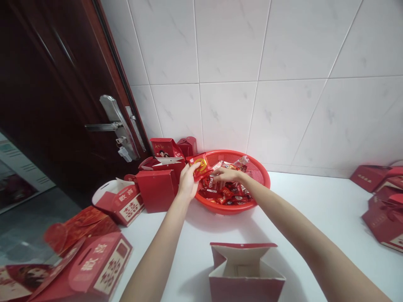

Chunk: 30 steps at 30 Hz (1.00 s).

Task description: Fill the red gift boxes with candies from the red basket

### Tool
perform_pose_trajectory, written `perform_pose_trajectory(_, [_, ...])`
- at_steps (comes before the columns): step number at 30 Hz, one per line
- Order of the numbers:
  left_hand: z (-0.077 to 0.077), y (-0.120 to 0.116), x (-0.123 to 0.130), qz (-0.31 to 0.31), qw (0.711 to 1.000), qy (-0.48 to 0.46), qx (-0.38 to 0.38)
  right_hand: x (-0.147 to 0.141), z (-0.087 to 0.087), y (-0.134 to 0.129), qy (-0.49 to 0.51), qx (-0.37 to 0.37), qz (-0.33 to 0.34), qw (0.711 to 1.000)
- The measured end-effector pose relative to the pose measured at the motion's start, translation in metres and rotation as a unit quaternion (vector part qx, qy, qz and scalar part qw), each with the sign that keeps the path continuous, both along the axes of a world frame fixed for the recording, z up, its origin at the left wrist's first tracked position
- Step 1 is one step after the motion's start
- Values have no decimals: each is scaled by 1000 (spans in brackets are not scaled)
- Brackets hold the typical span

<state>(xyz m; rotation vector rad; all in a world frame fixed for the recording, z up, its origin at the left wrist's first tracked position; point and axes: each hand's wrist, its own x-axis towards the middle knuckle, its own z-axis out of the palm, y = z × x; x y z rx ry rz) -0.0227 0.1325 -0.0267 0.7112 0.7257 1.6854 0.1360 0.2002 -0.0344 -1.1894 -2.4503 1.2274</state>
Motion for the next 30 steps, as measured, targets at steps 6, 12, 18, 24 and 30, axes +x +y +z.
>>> perform_pose_trajectory(6, [1, 1, 0, -1, 1000, -3, -1, 1, 3, 0, 38, -59, -30, 997])
perform_pose_trajectory(12, [0, 1, -1, -2, 1000, 1, -2, 5, -1, 7, 38, -31, -35, 998])
perform_pose_trajectory(18, [-2, 3, -2, -3, 1000, 10, 0, 12, -4, 15, 85, 48, -75, 992])
perform_pose_trajectory(24, [-3, 4, -2, -2, 1000, 6, 8, 15, 1, 14, 154, 73, -74, 983])
perform_pose_trajectory(30, [-2, 3, -2, 7, 1000, -4, 4, 20, 10, 8, 197, 126, -86, 968])
